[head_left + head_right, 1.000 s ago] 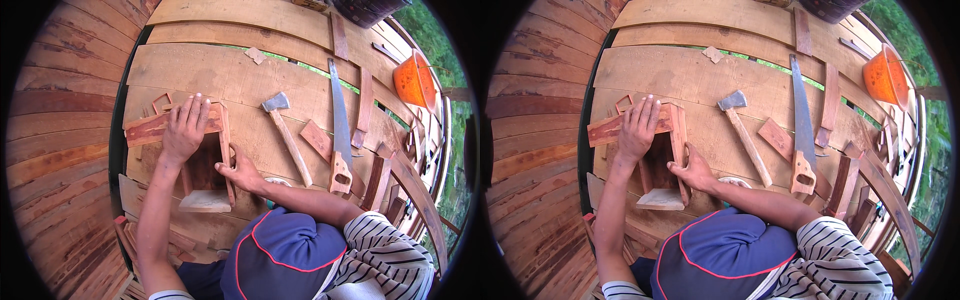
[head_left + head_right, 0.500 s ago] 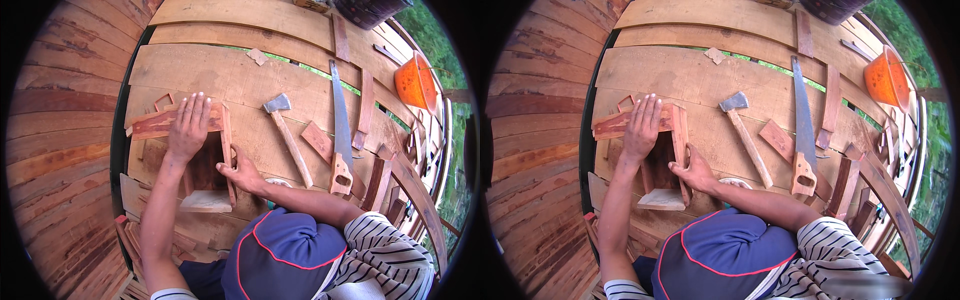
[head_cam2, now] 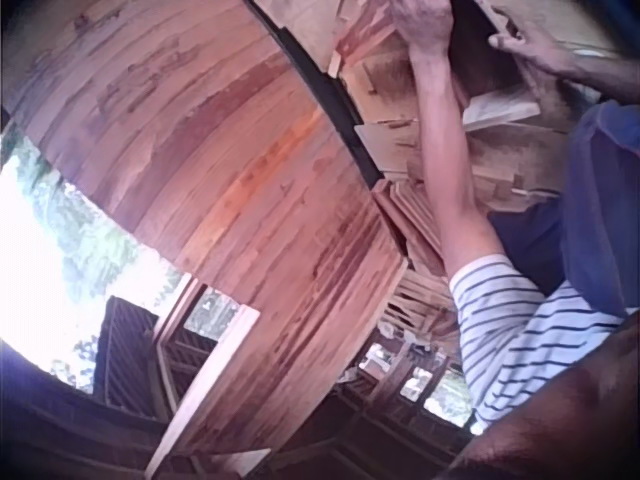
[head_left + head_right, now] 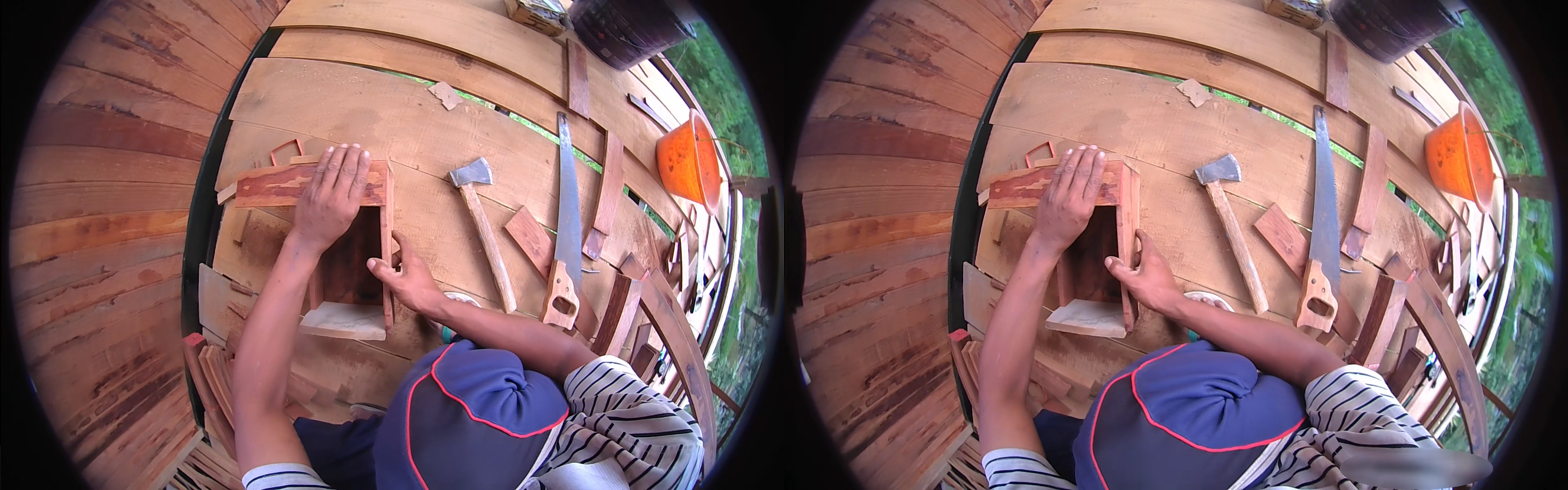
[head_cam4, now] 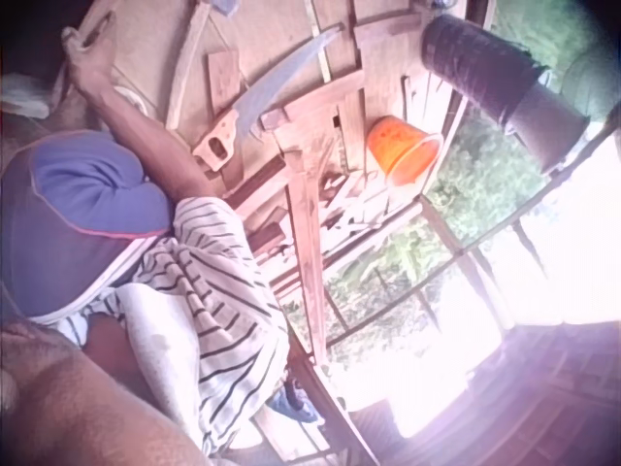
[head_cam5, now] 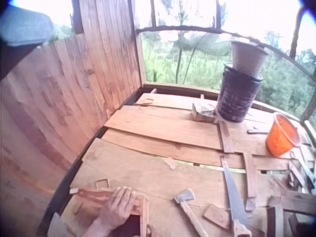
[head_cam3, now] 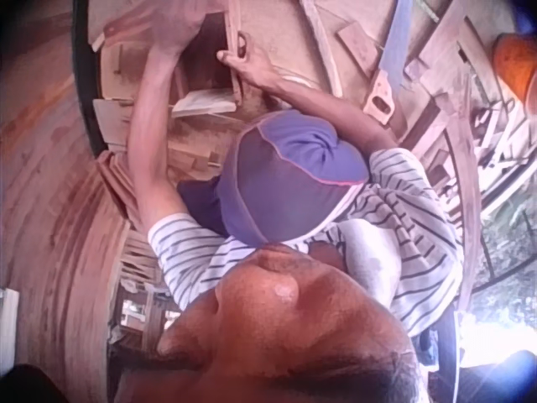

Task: The person assembles a small wooden box by hand, fitting planks into a rectangular frame and tapping them with a small axe to secure the joints. The person repeatedly adjusts and repositions the pieces to align the corners.

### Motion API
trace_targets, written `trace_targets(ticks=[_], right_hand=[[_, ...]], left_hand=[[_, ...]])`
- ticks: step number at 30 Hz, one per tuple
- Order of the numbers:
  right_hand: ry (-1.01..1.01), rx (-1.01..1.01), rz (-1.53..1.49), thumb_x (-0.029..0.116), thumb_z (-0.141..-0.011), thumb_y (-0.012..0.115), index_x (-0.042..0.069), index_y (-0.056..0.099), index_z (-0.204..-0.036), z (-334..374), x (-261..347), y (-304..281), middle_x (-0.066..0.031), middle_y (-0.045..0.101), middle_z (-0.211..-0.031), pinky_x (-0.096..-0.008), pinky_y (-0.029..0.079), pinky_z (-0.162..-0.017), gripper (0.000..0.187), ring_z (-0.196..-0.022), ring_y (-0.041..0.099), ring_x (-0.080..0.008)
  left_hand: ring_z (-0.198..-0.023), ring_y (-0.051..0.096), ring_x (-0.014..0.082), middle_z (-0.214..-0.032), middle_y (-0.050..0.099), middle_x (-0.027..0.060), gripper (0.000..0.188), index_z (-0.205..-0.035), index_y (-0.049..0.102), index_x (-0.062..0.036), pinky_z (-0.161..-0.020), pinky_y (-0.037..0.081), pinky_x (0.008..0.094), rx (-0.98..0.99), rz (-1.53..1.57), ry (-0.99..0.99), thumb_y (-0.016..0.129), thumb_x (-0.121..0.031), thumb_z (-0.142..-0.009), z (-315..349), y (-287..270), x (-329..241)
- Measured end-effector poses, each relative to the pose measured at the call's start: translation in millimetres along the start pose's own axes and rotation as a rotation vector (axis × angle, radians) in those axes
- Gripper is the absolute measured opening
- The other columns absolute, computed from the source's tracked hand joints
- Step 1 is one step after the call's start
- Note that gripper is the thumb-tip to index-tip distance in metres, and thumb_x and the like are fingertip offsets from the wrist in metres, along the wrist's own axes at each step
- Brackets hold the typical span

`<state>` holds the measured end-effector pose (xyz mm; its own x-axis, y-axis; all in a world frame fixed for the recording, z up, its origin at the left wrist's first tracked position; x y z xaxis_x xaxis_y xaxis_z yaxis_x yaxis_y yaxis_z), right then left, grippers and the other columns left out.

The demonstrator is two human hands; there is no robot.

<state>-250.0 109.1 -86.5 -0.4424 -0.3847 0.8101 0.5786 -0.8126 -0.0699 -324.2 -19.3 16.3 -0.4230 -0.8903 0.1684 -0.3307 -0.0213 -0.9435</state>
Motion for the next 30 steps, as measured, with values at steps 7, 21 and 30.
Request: trace_targets(ticks=[7,21,30], right_hand=[[-0.041,-0.021,0.035,0.050,-0.088,0.072,-0.009,0.027,-0.155,-2,-2,1,-0.0241,0.067,-0.108,-0.0413,0.052,-0.092,0.099,-0.101,0.068,-0.0318],[-0.089,-0.041,0.077,0.049,-0.090,0.072,-0.008,0.028,-0.155,-3,-3,-1,-0.0176,0.068,-0.095,-0.0388,0.053,-0.084,0.097,-0.090,0.067,-0.0267],[-0.068,-0.035,0.096,0.051,-0.090,0.070,-0.008,0.028,-0.155,-3,-5,5,-0.0229,0.067,-0.106,-0.0412,0.051,-0.092,0.097,-0.100,0.067,-0.0312]], left_hand=[[-0.129,0.056,0.0353,-0.136,0.058,0.0204,0.051,-0.139,0.054,0.0056,-0.115,0.043,0.0470,-0.055,-0.065,0.022,0.054,-0.016,-0.092,-2,-8,-1],[-0.133,0.057,0.0382,-0.141,0.058,0.0231,0.048,-0.139,0.056,0.0047,-0.116,0.043,0.0498,-0.105,-0.038,0.007,0.054,-0.013,-0.094,4,-1,-3],[-0.131,0.058,0.0373,-0.141,0.059,0.0225,0.049,-0.138,0.057,0.0050,-0.115,0.045,0.0489,-0.123,-0.045,0.007,0.055,-0.013,-0.093,7,-2,1]])
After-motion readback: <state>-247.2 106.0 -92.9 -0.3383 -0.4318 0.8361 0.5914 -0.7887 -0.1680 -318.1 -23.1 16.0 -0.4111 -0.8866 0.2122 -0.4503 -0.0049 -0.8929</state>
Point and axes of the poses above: each hand's wrist, its own z-axis away from the middle knuckle, its own y-axis out of the palm, x = y × z, the point moved 9 cm from there along -z, towards the middle knuckle
